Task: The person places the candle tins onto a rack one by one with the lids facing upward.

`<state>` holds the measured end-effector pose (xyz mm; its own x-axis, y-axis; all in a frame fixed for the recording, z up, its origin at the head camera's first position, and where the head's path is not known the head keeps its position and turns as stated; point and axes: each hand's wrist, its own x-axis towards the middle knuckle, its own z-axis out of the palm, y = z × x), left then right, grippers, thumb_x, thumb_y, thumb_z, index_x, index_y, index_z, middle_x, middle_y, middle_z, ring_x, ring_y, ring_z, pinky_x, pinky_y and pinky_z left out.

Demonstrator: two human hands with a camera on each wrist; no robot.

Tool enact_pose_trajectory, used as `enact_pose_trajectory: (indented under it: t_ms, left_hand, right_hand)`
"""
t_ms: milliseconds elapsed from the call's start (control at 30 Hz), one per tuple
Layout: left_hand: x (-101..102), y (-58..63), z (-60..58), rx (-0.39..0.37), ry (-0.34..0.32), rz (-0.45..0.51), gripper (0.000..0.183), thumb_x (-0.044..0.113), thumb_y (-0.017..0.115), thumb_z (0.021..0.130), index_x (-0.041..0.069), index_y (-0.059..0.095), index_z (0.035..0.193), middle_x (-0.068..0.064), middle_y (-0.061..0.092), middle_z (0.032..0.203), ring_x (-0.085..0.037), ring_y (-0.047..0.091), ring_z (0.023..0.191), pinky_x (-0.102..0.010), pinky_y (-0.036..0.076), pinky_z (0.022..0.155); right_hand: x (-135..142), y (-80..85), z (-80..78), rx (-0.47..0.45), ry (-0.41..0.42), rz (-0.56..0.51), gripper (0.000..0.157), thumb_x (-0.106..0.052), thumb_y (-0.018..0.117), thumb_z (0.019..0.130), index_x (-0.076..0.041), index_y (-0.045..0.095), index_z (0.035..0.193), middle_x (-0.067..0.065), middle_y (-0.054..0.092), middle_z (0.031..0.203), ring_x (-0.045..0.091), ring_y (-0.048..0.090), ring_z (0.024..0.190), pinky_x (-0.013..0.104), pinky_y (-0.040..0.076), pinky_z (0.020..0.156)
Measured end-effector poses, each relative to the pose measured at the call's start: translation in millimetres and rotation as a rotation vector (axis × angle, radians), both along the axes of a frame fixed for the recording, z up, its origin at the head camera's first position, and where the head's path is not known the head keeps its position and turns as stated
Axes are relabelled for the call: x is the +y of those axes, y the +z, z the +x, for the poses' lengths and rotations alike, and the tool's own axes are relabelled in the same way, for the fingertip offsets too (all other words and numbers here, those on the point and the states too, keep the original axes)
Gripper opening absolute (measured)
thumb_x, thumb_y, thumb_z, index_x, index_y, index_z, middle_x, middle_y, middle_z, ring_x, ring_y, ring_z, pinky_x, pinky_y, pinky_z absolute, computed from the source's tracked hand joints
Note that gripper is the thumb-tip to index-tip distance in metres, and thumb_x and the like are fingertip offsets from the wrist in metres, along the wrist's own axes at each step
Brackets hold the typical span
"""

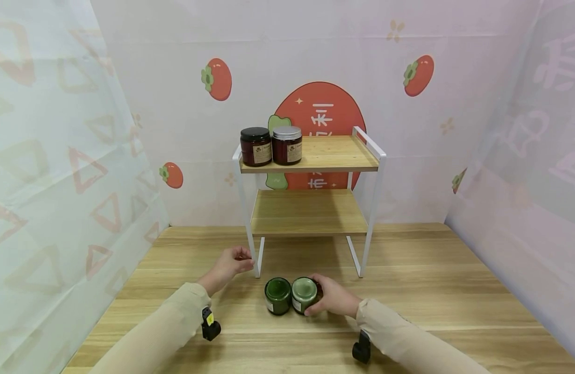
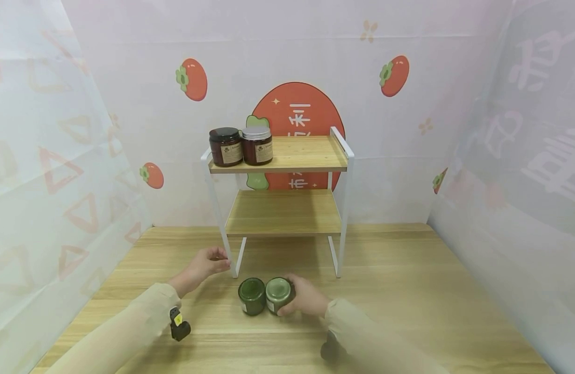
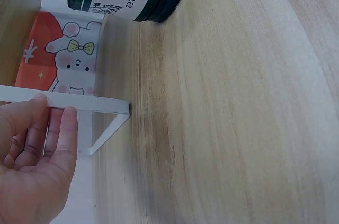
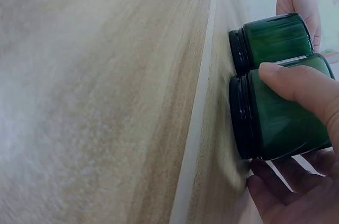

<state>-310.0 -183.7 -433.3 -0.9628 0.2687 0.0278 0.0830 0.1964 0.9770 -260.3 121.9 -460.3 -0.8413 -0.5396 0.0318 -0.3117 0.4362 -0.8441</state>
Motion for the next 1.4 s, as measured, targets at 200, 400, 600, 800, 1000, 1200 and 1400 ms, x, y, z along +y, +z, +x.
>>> enact_pose_trajectory:
  t_ms: [200, 400, 600, 800, 1000, 1200, 1400]
  left_hand:
    - [0, 1.0, 0.9, -0.006, 0.006, 0.002, 0.014, -0.003, 0.062, 0.091, -0.009, 0.053, 0.1, -0.007, 0.057, 0.092, -0.028, 0.064, 0.097, -0.028, 0.059, 0.086]
    - [0, 2.2, 2.3, -0.002, 0.011, -0.008, 0.015, -0.004, 0.061, 0.091, -0.01, 0.053, 0.102, -0.008, 0.058, 0.093, -0.027, 0.064, 0.097, -0.03, 0.059, 0.087]
    - [1, 4.4, 4.0, 0.005, 0.012, -0.01, 0.015, -0.004, 0.06, 0.091, -0.012, 0.053, 0.102, -0.008, 0.058, 0.093, -0.027, 0.064, 0.097, -0.032, 0.059, 0.088]
    - [0, 3.0, 1.8, 0.001, 0.001, -0.005, 0.015, -0.004, 0.06, 0.092, -0.012, 0.052, 0.102, -0.007, 0.058, 0.092, -0.028, 0.064, 0.096, -0.033, 0.059, 0.089]
    - [-1, 1.4, -0.1, -0.004, 0.005, 0.0, 0.014, -0.004, 0.061, 0.091, -0.01, 0.053, 0.101, -0.006, 0.058, 0.092, -0.028, 0.064, 0.097, -0.033, 0.059, 0.089]
    - [-1, 2.8, 0.8, -0.008, 0.004, 0.003, 0.015, -0.004, 0.061, 0.091, -0.011, 0.052, 0.101, -0.007, 0.058, 0.093, -0.028, 0.064, 0.098, -0.033, 0.058, 0.089]
    - [0, 5.3, 2.9, -0.006, 0.0, -0.003, 0.015, -0.004, 0.06, 0.091, -0.01, 0.052, 0.101, -0.008, 0.057, 0.094, -0.026, 0.063, 0.096, -0.035, 0.058, 0.09]
  right_hand:
    - [-1, -1.3, -1.6, 0.022, -0.007, 0.036, 0.068, -0.013, 0.088, 0.068, 0.001, 0.051, 0.123, 0.007, 0.062, 0.114, 0.025, 0.06, 0.108, 0.041, 0.051, 0.095]
    - [0, 1.8, -0.3, 0.085, -0.024, 0.104, 0.069, -0.019, 0.09, 0.066, 0.001, 0.054, 0.122, 0.006, 0.064, 0.112, 0.025, 0.062, 0.105, 0.042, 0.053, 0.093]
    - [5, 4.8, 1.0, 0.114, -0.071, 0.118, 0.072, -0.025, 0.091, 0.065, 0.0, 0.055, 0.121, 0.006, 0.064, 0.112, 0.029, 0.061, 0.108, 0.046, 0.053, 0.096]
    - [12, 18.8, 0.3, 0.139, -0.096, -0.004, 0.065, -0.024, 0.088, 0.068, -0.002, 0.055, 0.119, 0.005, 0.064, 0.108, 0.025, 0.061, 0.105, 0.04, 0.053, 0.093]
    - [16, 44.5, -0.4, 0.2, -0.138, -0.083, 0.065, -0.022, 0.087, 0.07, -0.001, 0.054, 0.123, 0.009, 0.063, 0.113, 0.018, 0.06, 0.103, 0.031, 0.052, 0.09]
    - [17, 70.4, 1.5, 0.191, -0.182, -0.173, 0.065, -0.019, 0.085, 0.073, -0.006, 0.052, 0.128, 0.012, 0.06, 0.117, 0.019, 0.06, 0.102, 0.029, 0.053, 0.086]
    - [16, 87.9, 5.0, 0.179, -0.165, -0.222, 0.068, -0.014, 0.084, 0.074, -0.004, 0.048, 0.131, 0.016, 0.056, 0.122, 0.022, 0.059, 0.104, 0.025, 0.054, 0.085]
